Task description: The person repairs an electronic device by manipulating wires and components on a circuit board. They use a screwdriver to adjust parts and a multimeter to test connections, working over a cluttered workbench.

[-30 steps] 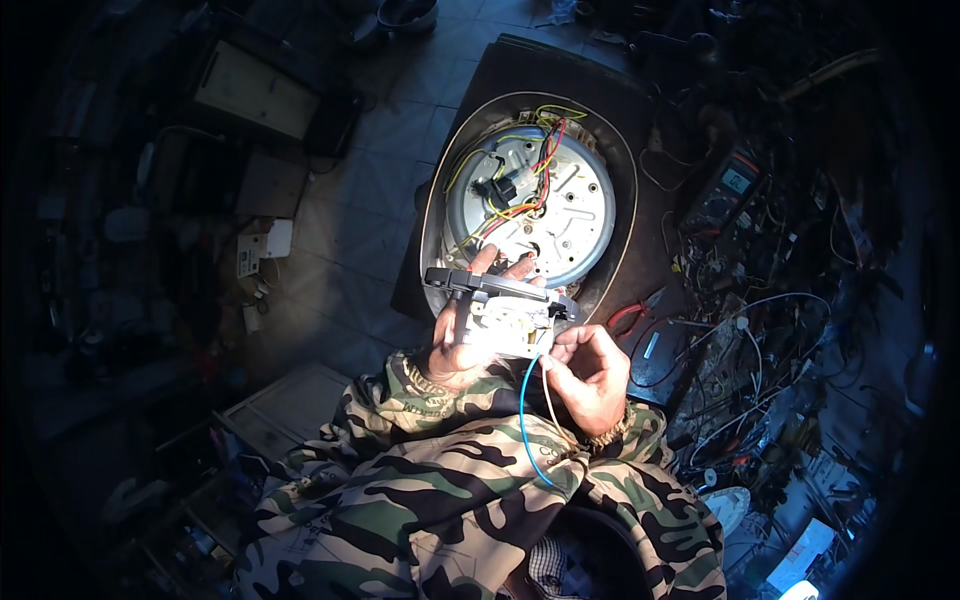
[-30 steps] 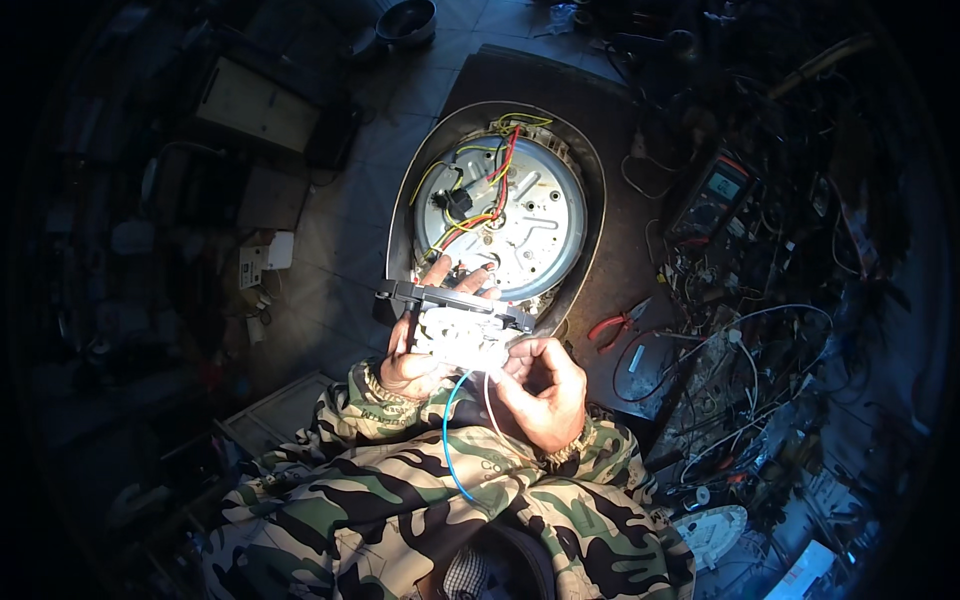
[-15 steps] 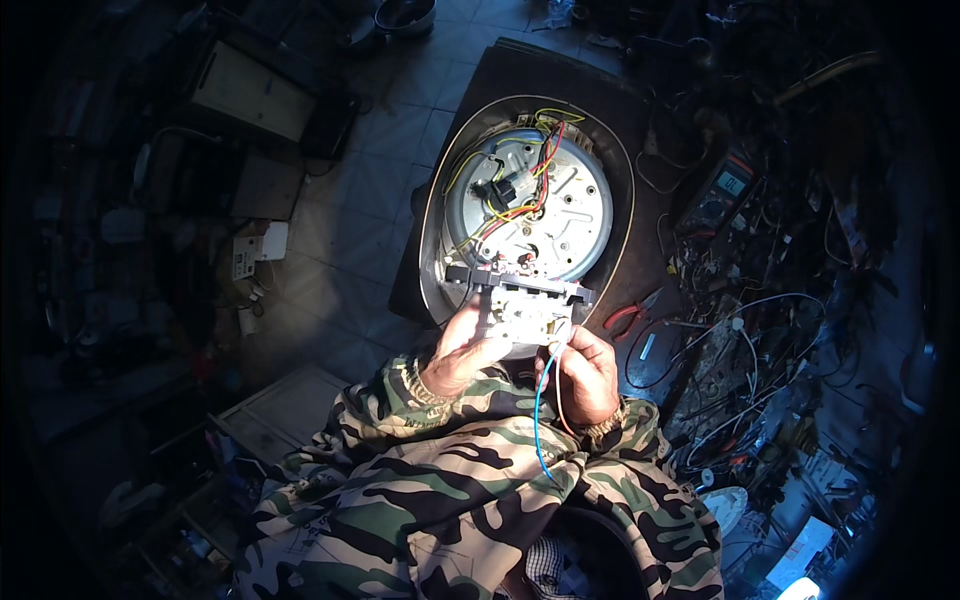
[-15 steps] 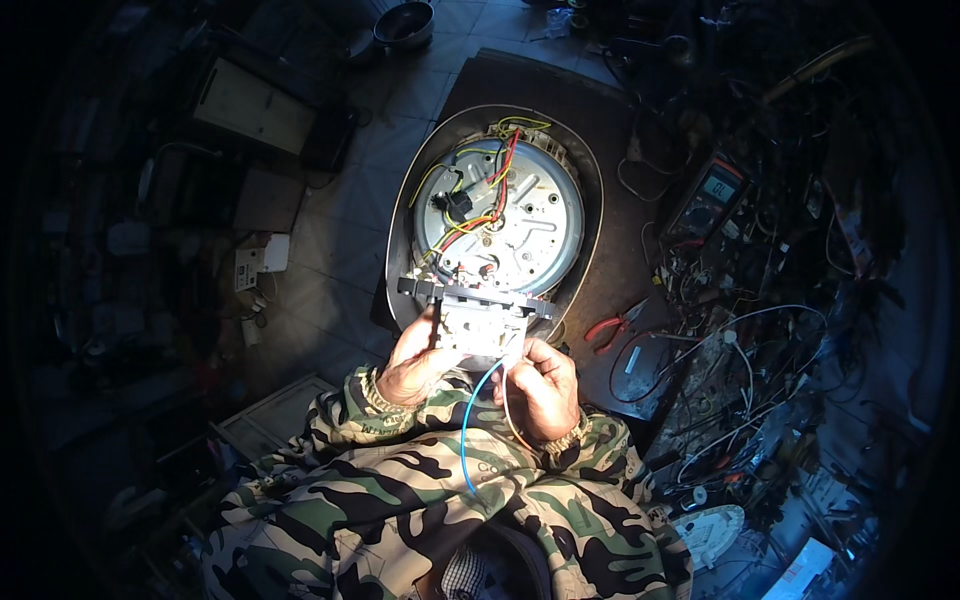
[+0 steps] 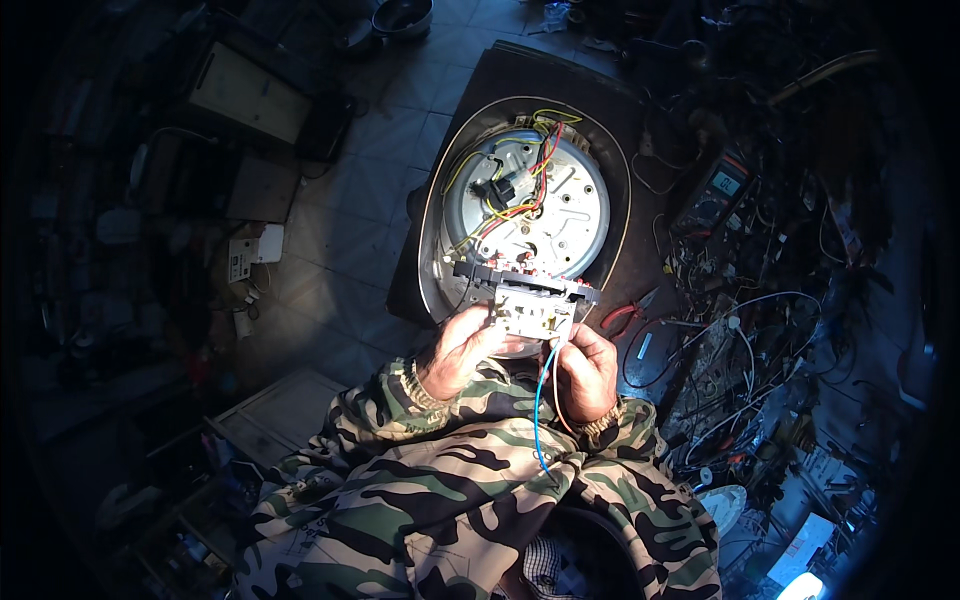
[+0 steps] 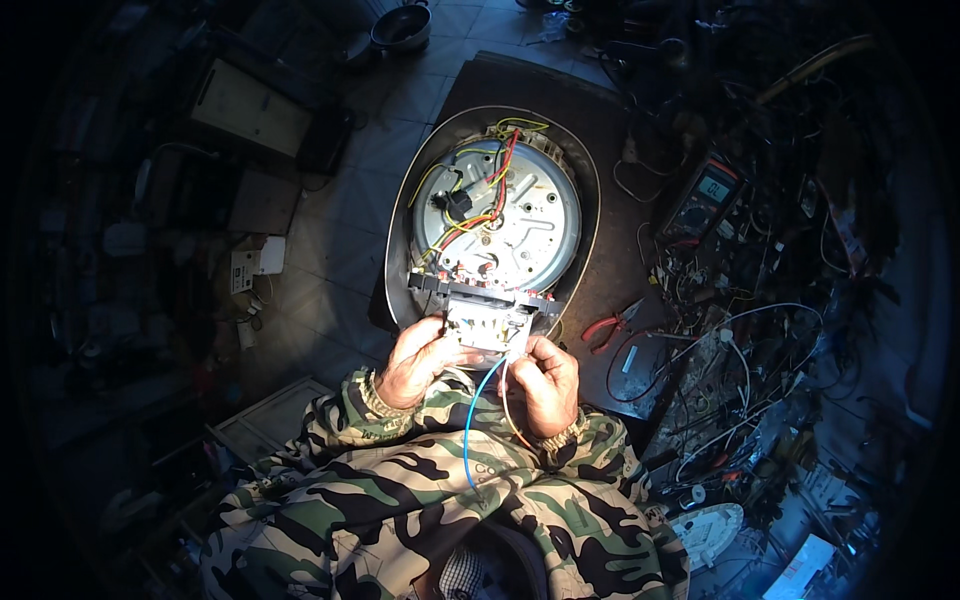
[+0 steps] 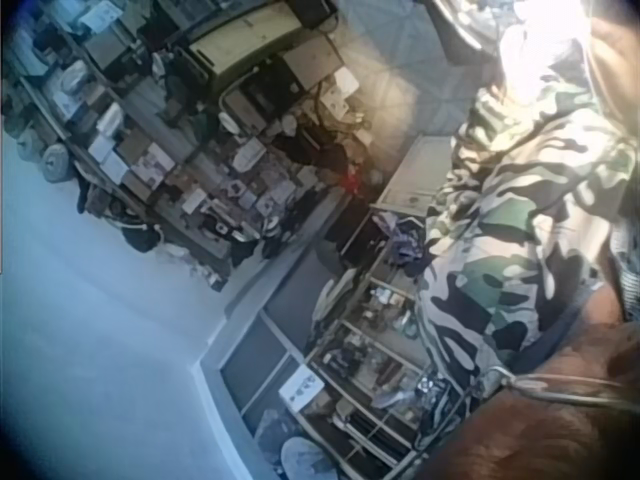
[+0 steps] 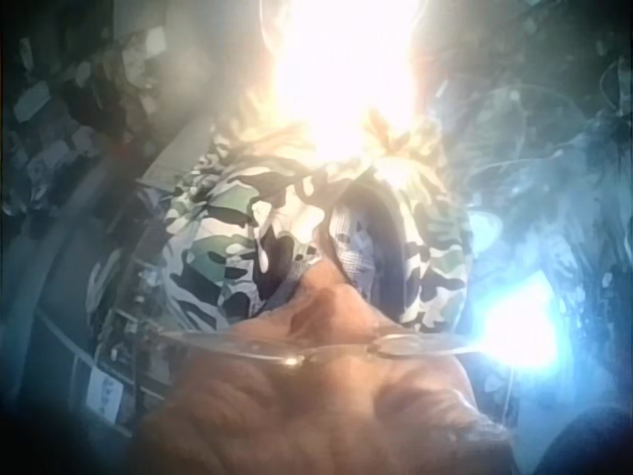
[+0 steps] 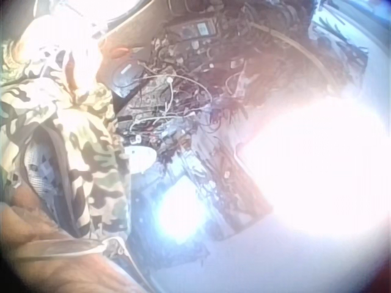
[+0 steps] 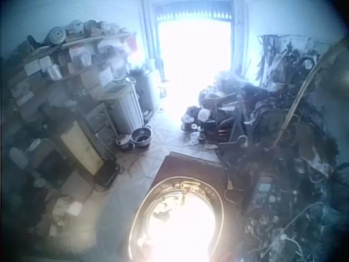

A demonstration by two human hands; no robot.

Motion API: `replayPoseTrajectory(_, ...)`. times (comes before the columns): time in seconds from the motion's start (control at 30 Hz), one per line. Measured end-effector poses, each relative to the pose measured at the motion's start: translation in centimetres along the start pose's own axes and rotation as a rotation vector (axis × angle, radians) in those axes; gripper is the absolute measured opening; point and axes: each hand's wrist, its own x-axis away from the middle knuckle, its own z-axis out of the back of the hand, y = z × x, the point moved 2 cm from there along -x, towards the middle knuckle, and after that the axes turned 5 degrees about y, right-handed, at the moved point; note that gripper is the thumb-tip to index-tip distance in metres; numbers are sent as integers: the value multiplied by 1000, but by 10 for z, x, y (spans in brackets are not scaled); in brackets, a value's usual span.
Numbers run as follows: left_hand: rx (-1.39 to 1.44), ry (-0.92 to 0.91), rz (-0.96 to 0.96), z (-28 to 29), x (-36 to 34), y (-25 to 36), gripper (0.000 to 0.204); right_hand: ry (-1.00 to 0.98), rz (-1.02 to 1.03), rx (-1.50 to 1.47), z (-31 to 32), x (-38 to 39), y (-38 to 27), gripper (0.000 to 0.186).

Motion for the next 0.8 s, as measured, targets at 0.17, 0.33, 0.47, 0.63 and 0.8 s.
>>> replayPoseTrajectory(0.17,-25,-19,-9,-3,1,4,34,11,-41,-15,0,0,1,15)
replayPoseTrajectory(0.33,-32,-20,-11,-5,2,4,36,55,-106,-114,-6,1,-4,11)
replayPoseTrajectory(0.47,-54,-16,-3,-6,1,6,36,49,-113,-123,-2,-1,0,12)
replayPoseTrajectory(0.63,-69,-22,-19,-4,0,4,36,57,-121,-112,-3,-1,-2,12)
replayPoseTrajectory(0.8,-39,-17,46,-3,-1,6,36,61,-117,-94,-6,-1,-4,12)
